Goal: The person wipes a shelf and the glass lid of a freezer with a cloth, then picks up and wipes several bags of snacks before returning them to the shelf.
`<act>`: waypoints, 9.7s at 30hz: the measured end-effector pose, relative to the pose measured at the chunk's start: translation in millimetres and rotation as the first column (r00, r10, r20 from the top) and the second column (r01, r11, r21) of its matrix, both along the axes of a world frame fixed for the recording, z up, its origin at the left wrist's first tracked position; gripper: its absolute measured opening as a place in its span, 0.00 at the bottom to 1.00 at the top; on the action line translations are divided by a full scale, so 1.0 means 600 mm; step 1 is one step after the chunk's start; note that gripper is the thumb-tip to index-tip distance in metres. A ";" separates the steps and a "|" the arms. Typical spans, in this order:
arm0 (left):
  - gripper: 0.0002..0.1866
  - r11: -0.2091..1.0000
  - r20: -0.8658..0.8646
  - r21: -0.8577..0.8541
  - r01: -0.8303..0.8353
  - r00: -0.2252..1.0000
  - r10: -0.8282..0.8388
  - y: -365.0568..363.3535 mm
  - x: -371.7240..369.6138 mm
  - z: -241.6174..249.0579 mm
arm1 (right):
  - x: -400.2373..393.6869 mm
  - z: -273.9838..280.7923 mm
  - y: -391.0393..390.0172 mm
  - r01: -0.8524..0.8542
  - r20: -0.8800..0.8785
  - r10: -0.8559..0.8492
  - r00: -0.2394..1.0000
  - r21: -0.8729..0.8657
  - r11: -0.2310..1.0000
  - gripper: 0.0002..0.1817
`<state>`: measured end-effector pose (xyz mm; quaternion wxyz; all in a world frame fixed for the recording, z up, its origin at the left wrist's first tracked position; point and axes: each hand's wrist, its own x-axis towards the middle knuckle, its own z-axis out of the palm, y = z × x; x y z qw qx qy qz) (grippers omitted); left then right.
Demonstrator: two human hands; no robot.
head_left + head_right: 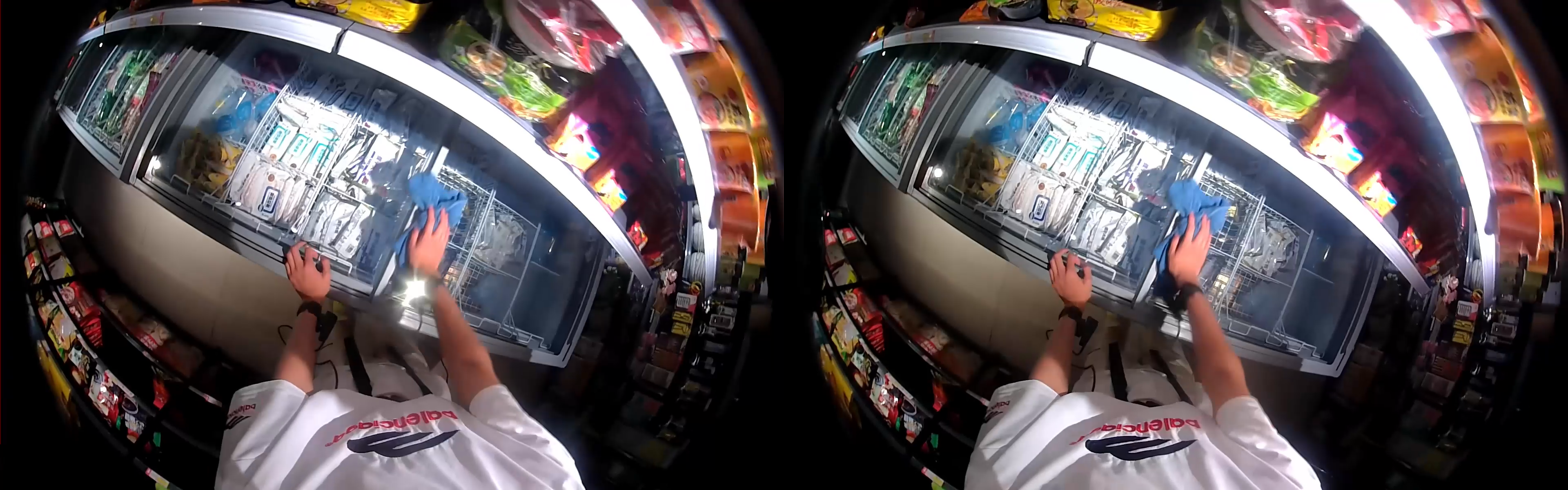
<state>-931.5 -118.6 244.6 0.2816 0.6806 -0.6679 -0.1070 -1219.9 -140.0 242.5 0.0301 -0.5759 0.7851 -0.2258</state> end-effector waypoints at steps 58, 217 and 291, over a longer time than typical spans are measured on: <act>0.08 0.987 0.239 -0.032 0.161 0.959 -0.148 0.019 0.009 -0.075 | 0.115 0.019 0.268 0.044 0.109 -0.048 0.993 0.040 0.998 0.36; 0.16 0.909 -0.028 0.017 0.417 0.909 -0.416 0.205 -0.255 -0.005 | -0.479 0.250 0.763 0.345 0.989 -0.133 -0.060 0.146 0.927 0.22; 0.42 0.434 0.221 0.502 0.748 0.374 -0.901 -0.147 -1.107 -0.056 | -0.941 -0.054 0.186 0.022 0.265 0.016 0.964 -0.142 0.990 0.37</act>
